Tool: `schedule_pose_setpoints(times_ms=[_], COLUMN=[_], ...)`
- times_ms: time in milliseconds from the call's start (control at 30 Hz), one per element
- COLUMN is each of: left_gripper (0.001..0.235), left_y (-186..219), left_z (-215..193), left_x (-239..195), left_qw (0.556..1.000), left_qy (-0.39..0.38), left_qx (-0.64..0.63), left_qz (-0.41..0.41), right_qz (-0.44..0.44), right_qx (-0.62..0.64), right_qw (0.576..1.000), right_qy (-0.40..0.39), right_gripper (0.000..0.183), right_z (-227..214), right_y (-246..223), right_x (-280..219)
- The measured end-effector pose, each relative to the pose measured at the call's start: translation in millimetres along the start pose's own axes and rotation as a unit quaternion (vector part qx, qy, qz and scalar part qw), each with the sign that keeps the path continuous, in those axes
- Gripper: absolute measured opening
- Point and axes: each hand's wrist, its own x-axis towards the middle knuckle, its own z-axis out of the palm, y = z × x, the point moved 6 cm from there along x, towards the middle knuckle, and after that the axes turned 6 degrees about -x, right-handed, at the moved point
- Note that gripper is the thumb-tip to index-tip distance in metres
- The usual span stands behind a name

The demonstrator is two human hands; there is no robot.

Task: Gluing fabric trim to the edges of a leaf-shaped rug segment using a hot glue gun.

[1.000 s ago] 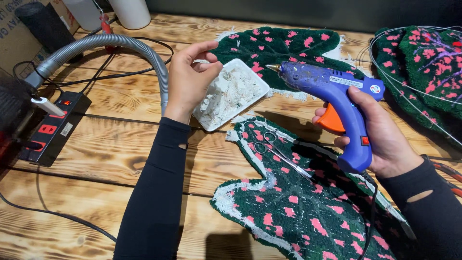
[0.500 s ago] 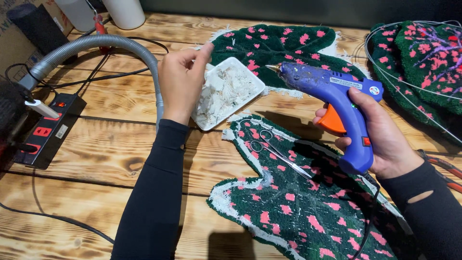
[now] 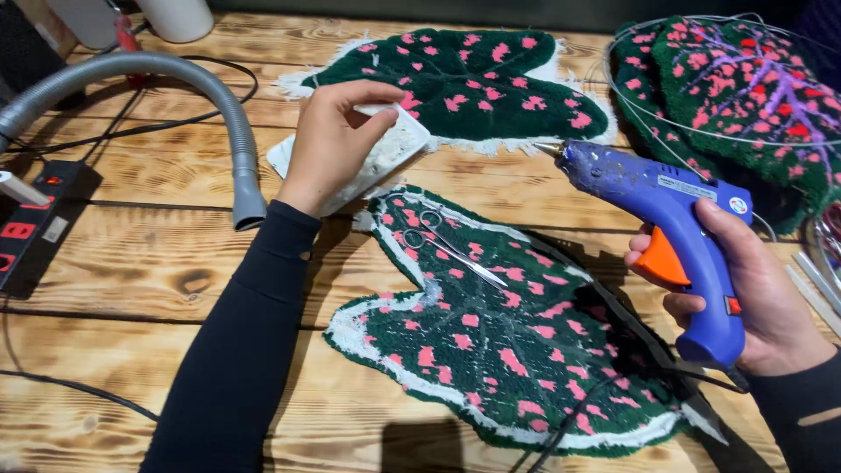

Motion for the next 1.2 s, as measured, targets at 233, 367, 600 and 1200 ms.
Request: schedule_pose_setpoints(times_ms=[233,367,600,1200], left_gripper=[0.035,0.019,0.047,0.057], left_y=[11.1,20.4,25.1,15.0], left_z=[65.6,131.9,238.4,199.6], left_x=[0.9,-13.6,-62.1,-74.4], left_qw=[0.943,0.956,0.922,0.842], left_qy=[-0.099,-0.234,-0.341,-0.369], left_qx=[0.234,0.168,0.151,0.340], left_qz=[-0.214,-0.051,0.099,-0.198], right_qz=[0.022,0.018,-0.004,0.024], right_qx=[-0.027,0.010,0.061,-0.011], right_qw=[0.996,0.994,0.993,0.991], right_qy=[0.083,0.111,0.102,0.129], right_gripper=[0.054,0.053,0.053,0.050], right_z=[-80.2,-98.0,-117.3,-138.0], right_y=[13.2,21.4,27.8,43.5], right_x=[-79.8,-119.2,-170.6,-193.5])
